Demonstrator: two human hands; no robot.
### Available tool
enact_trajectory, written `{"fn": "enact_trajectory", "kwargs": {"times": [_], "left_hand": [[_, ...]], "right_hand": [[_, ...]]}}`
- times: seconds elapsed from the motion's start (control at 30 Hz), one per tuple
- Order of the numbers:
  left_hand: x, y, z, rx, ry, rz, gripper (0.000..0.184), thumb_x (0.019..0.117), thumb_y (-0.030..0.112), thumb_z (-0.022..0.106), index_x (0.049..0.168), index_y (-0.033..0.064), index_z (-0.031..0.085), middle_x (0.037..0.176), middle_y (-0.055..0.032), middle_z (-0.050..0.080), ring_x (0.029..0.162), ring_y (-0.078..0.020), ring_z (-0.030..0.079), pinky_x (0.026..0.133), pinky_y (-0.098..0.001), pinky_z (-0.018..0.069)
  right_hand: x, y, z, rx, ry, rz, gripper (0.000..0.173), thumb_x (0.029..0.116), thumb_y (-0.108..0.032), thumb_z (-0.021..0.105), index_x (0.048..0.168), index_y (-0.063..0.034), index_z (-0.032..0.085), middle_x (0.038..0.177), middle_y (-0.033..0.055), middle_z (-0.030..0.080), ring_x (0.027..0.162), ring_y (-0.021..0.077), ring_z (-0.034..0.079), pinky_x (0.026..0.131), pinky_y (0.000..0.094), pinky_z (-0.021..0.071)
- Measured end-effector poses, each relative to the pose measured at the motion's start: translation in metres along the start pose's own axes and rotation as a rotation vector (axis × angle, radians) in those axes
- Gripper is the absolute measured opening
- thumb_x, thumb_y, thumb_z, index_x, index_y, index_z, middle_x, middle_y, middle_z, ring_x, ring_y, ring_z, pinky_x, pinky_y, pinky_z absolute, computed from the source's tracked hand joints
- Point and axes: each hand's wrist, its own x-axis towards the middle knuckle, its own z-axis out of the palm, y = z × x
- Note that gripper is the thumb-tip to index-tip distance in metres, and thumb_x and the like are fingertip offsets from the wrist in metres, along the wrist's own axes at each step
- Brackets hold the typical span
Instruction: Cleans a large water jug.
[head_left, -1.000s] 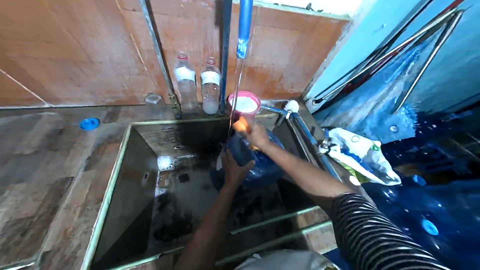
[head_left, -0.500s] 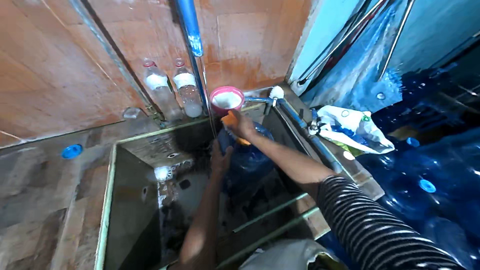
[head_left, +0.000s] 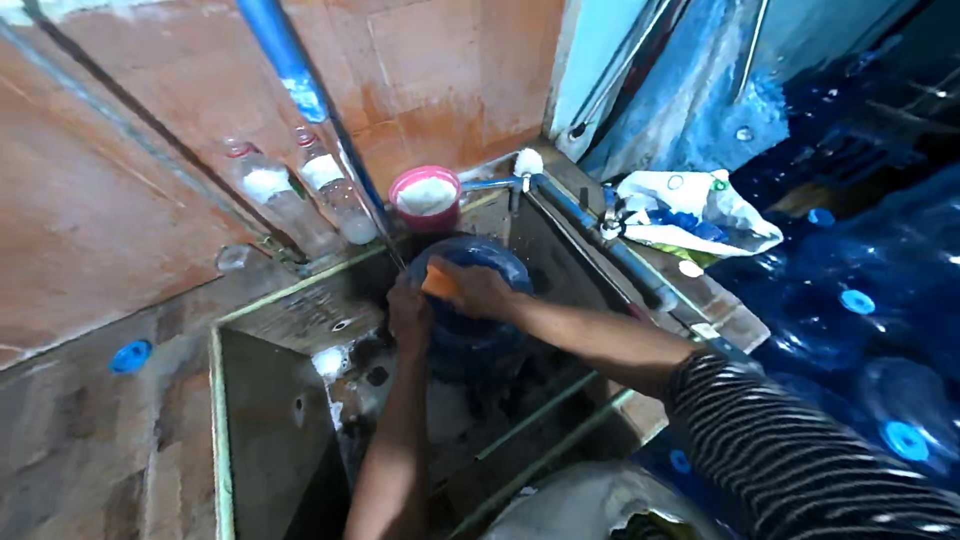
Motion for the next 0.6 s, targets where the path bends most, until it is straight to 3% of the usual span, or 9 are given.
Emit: {"fn": "enact_trajectory", "kwargs": {"times": [0.1,0.17,0.23,0.27,0.33,0.4,0.5,0.6], "left_hand": [[0.001,-0.015,-0.021,-0.045,-0.02,-0.09,0.055,0.1087,0.039,0.047,0.145,-0.002,0.051,0.138,-0.0297,0.058,0.131,-0.0441,0.055,0.11,-0.0605,0.0396],[-0.002,-0.014,-0.027,-0.035,-0.04,-0.107,0.058,0.1057,0.042,0.054,0.144,-0.0015,0.052,0.136,-0.0295,0.059,0.13,-0.0434,0.056,0.11,-0.0602,0.0396],[-0.001,-0.016,-0.034,-0.006,-0.069,-0.066,0.057,0.1067,0.04,0.052,0.145,-0.0012,0.051,0.136,-0.0303,0.059,0.129,-0.0451,0.056,0.109,-0.062,0.0397],[0.001,-0.022,-0.038,0.022,-0.088,-0.043,0.056,0.1078,0.04,0.049,0.146,-0.0006,0.051,0.135,-0.0305,0.06,0.128,-0.0461,0.056,0.108,-0.0632,0.0401],[0.005,-0.04,-0.051,0.06,-0.136,-0.023,0.054,0.11,0.038,0.044,0.149,0.0009,0.048,0.138,-0.0299,0.058,0.131,-0.0466,0.055,0.11,-0.0639,0.039],[0.0,-0.054,-0.058,0.051,-0.116,-0.015,0.051,0.1113,0.034,0.042,0.15,0.0008,0.046,0.14,-0.0295,0.057,0.132,-0.0446,0.055,0.112,-0.061,0.0386],[-0.015,-0.056,-0.053,0.051,-0.066,0.02,0.049,0.1111,0.032,0.042,0.149,0.0013,0.048,0.138,-0.0282,0.059,0.129,-0.0426,0.057,0.111,-0.0599,0.0405],[-0.014,-0.058,-0.052,0.09,-0.117,0.103,0.047,0.1117,0.03,0.04,0.147,0.0014,0.051,0.143,-0.0241,0.058,0.132,-0.039,0.057,0.113,-0.0567,0.0397]], "right_hand": [[0.004,0.025,-0.021,0.037,0.053,0.021,0.065,0.1014,-0.025,0.065,0.16,-0.0246,0.037,0.122,0.0263,0.068,0.109,0.0479,0.067,0.091,0.0675,0.0515],[0.015,0.037,-0.025,0.007,0.135,0.065,0.067,0.1013,-0.027,0.064,0.161,-0.0233,0.034,0.127,0.0263,0.066,0.111,0.0484,0.066,0.091,0.0677,0.0512],[-0.003,0.025,-0.004,-0.042,0.117,-0.094,0.061,0.1034,-0.028,0.06,0.159,-0.0184,0.038,0.134,0.0224,0.063,0.112,0.0424,0.067,0.093,0.0614,0.0539],[-0.019,0.016,0.004,-0.025,0.031,-0.166,0.061,0.1027,-0.026,0.062,0.159,-0.0196,0.039,0.131,0.0233,0.065,0.11,0.0433,0.067,0.092,0.0624,0.0531],[-0.051,0.006,-0.001,-0.001,-0.192,-0.199,0.064,0.1044,-0.025,0.059,0.162,-0.0244,0.032,0.131,0.0261,0.064,0.117,0.047,0.064,0.099,0.0653,0.047],[-0.054,0.017,-0.011,0.03,-0.163,-0.159,0.062,0.1054,-0.026,0.057,0.162,-0.0248,0.032,0.132,0.0255,0.065,0.118,0.047,0.064,0.099,0.0652,0.0479],[-0.018,0.038,-0.015,0.184,0.002,-0.056,0.069,0.1031,-0.032,0.063,0.163,-0.026,0.029,0.118,0.0257,0.07,0.106,0.0456,0.068,0.092,0.0646,0.0524],[-0.014,0.018,-0.009,0.165,-0.106,-0.123,0.072,0.1018,-0.032,0.065,0.163,-0.0286,0.028,0.114,0.0247,0.07,0.104,0.0446,0.068,0.09,0.0641,0.0525]]}}
